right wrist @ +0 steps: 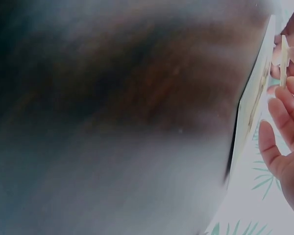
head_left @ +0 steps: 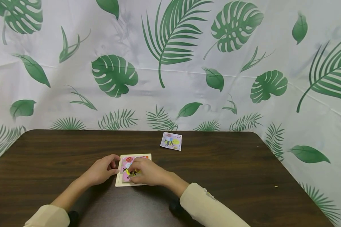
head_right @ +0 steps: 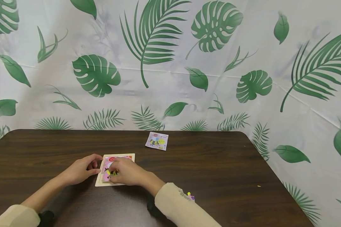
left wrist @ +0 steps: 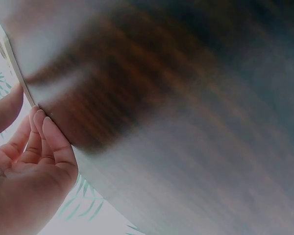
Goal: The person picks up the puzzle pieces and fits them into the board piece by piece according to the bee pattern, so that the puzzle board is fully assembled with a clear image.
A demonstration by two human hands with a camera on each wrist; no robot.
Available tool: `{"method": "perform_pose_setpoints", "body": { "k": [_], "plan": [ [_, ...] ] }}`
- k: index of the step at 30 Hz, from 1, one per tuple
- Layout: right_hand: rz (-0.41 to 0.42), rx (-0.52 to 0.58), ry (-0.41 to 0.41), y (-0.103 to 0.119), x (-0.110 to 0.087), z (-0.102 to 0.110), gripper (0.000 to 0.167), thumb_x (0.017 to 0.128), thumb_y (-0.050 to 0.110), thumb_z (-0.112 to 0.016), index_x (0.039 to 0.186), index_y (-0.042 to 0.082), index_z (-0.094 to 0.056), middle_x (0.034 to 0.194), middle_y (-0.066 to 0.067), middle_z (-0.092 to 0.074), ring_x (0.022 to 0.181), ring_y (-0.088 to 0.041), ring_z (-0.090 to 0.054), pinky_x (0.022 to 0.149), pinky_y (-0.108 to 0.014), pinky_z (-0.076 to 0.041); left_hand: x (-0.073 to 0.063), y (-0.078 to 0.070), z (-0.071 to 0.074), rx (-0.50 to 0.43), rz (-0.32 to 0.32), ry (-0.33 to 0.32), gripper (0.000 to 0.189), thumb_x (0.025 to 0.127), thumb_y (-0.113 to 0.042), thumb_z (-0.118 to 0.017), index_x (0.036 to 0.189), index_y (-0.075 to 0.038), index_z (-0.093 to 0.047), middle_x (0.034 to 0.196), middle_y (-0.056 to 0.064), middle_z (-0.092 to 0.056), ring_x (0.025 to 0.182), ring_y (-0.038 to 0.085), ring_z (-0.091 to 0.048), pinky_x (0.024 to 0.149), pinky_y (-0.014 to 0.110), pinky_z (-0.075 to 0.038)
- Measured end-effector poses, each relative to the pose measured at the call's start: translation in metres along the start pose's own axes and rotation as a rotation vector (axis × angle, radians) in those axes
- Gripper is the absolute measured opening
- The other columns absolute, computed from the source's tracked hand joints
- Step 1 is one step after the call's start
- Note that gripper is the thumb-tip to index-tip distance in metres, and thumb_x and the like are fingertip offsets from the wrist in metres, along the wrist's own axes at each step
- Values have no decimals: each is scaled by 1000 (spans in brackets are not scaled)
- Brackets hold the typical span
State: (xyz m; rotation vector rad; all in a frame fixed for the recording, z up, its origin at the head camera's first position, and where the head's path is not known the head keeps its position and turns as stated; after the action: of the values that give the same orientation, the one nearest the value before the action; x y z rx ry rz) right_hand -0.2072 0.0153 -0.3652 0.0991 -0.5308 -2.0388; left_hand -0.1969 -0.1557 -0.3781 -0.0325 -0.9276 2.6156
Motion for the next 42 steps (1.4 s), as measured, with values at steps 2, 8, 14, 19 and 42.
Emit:
{"method": "perform_pose_setpoints", "body": {
  "k": [2,8,14,19,42],
  "plan": [
    [-1,-15,3,0,1,-1,19,80,14,-68,95,4,-67,93,-3,-60,87,-10,-54,80,-13,-37,0,0,0,1,-9,-4,30,80,-6,-68,105,3,-53,77,0,-46,64,12,-41,58,29,-35],
    [-20,-83,13,1,4,-4,19,79,18,-69,95,7,-68,93,0,-60,87,-7,-54,79,-13,-37,-1,-1,0,0,-14,-9,30,80,-5,-68,104,4,-53,77,0,-46,64,11,-41,58,28,-35],
    [-39,-111,34,3,5,-4,19,80,19,-69,96,9,-68,94,1,-60,89,-6,-53,80,-15,-37,-1,-2,0,0,-4,-8,29,79,-4,-68,104,3,-53,76,1,-46,64,12,-41,58,28,-35],
    [-33,-129,38,6,7,-4,19,80,19,-69,96,9,-68,92,2,-59,87,-6,-52,78,-15,-37,-2,-2,0,-2,-9,-4,29,79,-4,-68,104,3,-53,76,1,-46,64,12,-41,58,29,-35],
    [-124,-163,80,4,9,-3,26,81,24,-69,104,12,-68,93,1,-55,83,-6,-46,69,-16,-33,2,0,1,-3,2,19,30,81,-6,-67,105,3,-53,78,2,-47,65,14,-42,59,31,-36]
  ]
}}
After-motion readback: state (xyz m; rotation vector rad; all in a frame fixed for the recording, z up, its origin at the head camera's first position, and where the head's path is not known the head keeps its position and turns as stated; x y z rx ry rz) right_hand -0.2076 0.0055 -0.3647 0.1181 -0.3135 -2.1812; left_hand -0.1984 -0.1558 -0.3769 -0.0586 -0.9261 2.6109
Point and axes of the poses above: each hand's wrist, its own x-axis towards the middle knuckle, its own z-axis out of the back of the hand, y = z × x, the point moved 3 cm from there along x, towards the middle knuckle
